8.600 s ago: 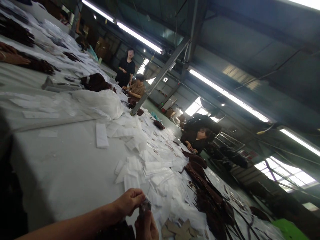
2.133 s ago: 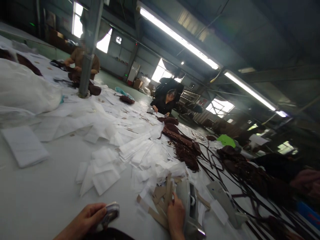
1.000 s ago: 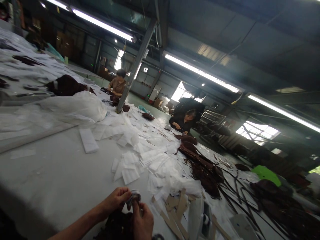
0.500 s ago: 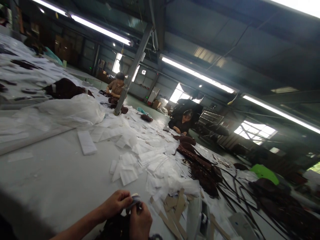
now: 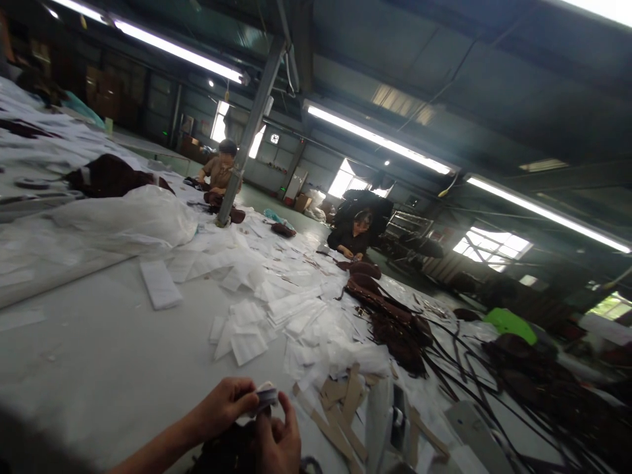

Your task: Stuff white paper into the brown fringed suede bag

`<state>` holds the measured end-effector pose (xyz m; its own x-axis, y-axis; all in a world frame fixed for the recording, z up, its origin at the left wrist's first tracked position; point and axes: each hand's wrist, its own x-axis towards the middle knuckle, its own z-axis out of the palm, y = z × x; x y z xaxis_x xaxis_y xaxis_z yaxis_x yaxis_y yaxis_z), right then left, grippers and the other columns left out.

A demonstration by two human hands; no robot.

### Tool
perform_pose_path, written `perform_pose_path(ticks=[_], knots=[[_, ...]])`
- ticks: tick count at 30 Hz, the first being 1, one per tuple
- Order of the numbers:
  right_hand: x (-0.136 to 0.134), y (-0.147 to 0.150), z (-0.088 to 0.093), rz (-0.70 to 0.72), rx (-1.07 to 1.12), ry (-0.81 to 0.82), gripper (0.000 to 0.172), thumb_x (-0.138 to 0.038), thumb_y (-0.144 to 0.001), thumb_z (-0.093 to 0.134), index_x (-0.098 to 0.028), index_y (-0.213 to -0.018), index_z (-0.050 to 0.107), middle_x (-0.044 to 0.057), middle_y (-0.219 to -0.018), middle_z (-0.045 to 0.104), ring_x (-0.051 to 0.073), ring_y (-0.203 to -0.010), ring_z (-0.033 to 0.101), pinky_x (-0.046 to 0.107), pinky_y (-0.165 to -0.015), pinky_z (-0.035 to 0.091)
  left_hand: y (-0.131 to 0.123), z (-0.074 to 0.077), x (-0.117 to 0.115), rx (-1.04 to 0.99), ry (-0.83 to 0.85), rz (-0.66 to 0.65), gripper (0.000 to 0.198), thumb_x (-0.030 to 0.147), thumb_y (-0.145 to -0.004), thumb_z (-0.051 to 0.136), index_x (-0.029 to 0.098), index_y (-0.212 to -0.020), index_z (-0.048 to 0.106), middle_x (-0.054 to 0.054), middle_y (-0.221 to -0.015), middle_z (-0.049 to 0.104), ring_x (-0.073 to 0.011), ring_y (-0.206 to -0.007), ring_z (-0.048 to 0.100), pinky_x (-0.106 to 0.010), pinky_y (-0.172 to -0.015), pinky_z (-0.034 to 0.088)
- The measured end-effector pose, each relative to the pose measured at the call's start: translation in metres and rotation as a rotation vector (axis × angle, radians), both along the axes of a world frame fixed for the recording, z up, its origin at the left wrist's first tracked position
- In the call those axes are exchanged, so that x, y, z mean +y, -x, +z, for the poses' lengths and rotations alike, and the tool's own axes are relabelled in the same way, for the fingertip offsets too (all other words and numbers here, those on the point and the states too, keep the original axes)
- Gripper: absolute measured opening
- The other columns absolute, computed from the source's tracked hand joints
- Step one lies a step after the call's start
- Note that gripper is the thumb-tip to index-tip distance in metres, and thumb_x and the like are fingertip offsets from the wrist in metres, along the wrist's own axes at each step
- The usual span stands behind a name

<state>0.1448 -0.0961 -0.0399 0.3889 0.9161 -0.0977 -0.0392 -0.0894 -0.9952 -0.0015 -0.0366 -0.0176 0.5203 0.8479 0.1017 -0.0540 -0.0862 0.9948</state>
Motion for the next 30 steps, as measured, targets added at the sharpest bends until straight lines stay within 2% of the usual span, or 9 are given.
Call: perform_pose_path(ticks=[2, 7, 13, 16, 19, 21, 24, 27, 30], knots=[[0.0, 0.003, 0.005, 0.049, -0.013, -0.064, 0.08, -0.054, -0.068, 0.07, -0.012, -0.132, 0.046, -0.005, -0.054, 0.058, 0.011, -0.042, 0.049, 0.02, -0.04, 0.037, 0.001, 0.003, -0.001, 0.021, -0.013, -0.025, 0.043, 0.054, -0.081, 0.058, 0.012, -0.073, 0.061, 0.002, -0.064, 0.052, -0.0112, -0.061, 0.042, -0.023, -0.056, 0.03], [0.0, -0.005, 0.024, 0.235, -0.113, -0.168, 0.063, -0.045, -0.075, 0.064, -0.018, -0.13, 0.051, -0.001, -0.07, 0.065, 0.011, -0.05, 0.054, 0.019, -0.045, 0.041, 0.005, 0.01, 0.0, 0.051, -0.004, -0.125, 0.043, 0.055, -0.082, 0.056, 0.014, -0.071, 0.059, 0.004, -0.061, 0.047, -0.0106, -0.058, 0.038, -0.022, -0.052, 0.027], [0.004, -0.026, 0.05, 0.521, -0.387, -0.176, 0.022, -0.029, -0.077, 0.06, -0.019, -0.096, 0.064, -0.001, -0.073, 0.066, 0.015, -0.065, 0.059, 0.021, -0.059, 0.044, 0.008, 0.013, 0.002, 0.073, 0.041, -0.184, 0.043, 0.056, -0.078, 0.06, 0.015, -0.067, 0.056, 0.006, -0.055, 0.039, -0.0087, -0.052, 0.031, -0.023, -0.046, 0.019], [0.006, -0.027, 0.046, 0.383, -0.532, -0.217, 0.017, -0.026, -0.073, 0.06, -0.019, -0.089, 0.066, -0.003, -0.066, 0.064, 0.014, -0.06, 0.056, 0.021, -0.057, 0.041, 0.007, 0.012, 0.002, 0.079, 0.069, -0.17, 0.044, 0.057, -0.078, 0.059, 0.015, -0.066, 0.056, 0.006, -0.053, 0.039, -0.0084, -0.05, 0.03, -0.023, -0.045, 0.018], [0.005, -0.018, 0.028, 0.276, -0.509, -0.243, 0.018, -0.03, -0.074, 0.06, -0.019, -0.088, 0.066, 0.0, -0.071, 0.067, 0.016, -0.065, 0.059, 0.023, -0.062, 0.044, 0.005, 0.008, 0.003, 0.084, 0.092, -0.139, 0.046, 0.059, -0.079, 0.057, 0.015, -0.067, 0.057, 0.006, -0.053, 0.041, -0.0084, -0.049, 0.031, -0.023, -0.045, 0.019], [0.004, -0.012, 0.013, 0.249, -0.325, -0.21, 0.032, -0.037, -0.076, 0.061, -0.018, -0.102, 0.063, 0.003, -0.078, 0.07, 0.019, -0.071, 0.064, 0.026, -0.065, 0.047, 0.005, 0.005, 0.005, 0.083, 0.102, -0.104, 0.048, 0.061, -0.079, 0.056, 0.014, -0.069, 0.057, 0.006, -0.054, 0.042, -0.0086, -0.049, 0.032, -0.022, -0.046, 0.02], [-0.002, -0.006, -0.004, 0.182, 0.013, -0.119, 0.07, -0.047, -0.066, 0.07, -0.012, -0.124, 0.051, 0.007, -0.08, 0.073, 0.023, -0.071, 0.068, 0.031, -0.067, 0.051, 0.006, 0.0, 0.007, 0.088, 0.115, -0.048, 0.051, 0.064, -0.08, 0.053, 0.014, -0.07, 0.058, 0.005, -0.054, 0.044, -0.0085, -0.049, 0.032, -0.022, -0.046, 0.021], [-0.01, -0.008, -0.009, 0.154, 0.03, -0.031, 0.058, -0.055, -0.059, 0.073, -0.01, -0.096, 0.068, 0.007, -0.066, 0.071, 0.024, -0.063, 0.066, 0.032, -0.062, 0.051, 0.004, -0.003, 0.008, 0.096, 0.115, -0.028, 0.053, 0.064, -0.08, 0.053, 0.012, -0.072, 0.061, 0.003, -0.056, 0.048, -0.0083, -0.049, 0.032, -0.022, -0.045, 0.02], [-0.015, -0.009, -0.005, 0.074, -0.113, -0.01, 0.046, -0.059, -0.065, 0.068, -0.014, -0.072, 0.072, 0.006, -0.059, 0.068, 0.021, -0.059, 0.064, 0.027, -0.054, 0.048, -0.001, -0.002, 0.008, 0.093, 0.089, -0.031, 0.051, 0.062, -0.08, 0.053, 0.012, -0.072, 0.062, 0.003, -0.056, 0.049, -0.0088, -0.049, 0.033, -0.022, -0.046, 0.022]])
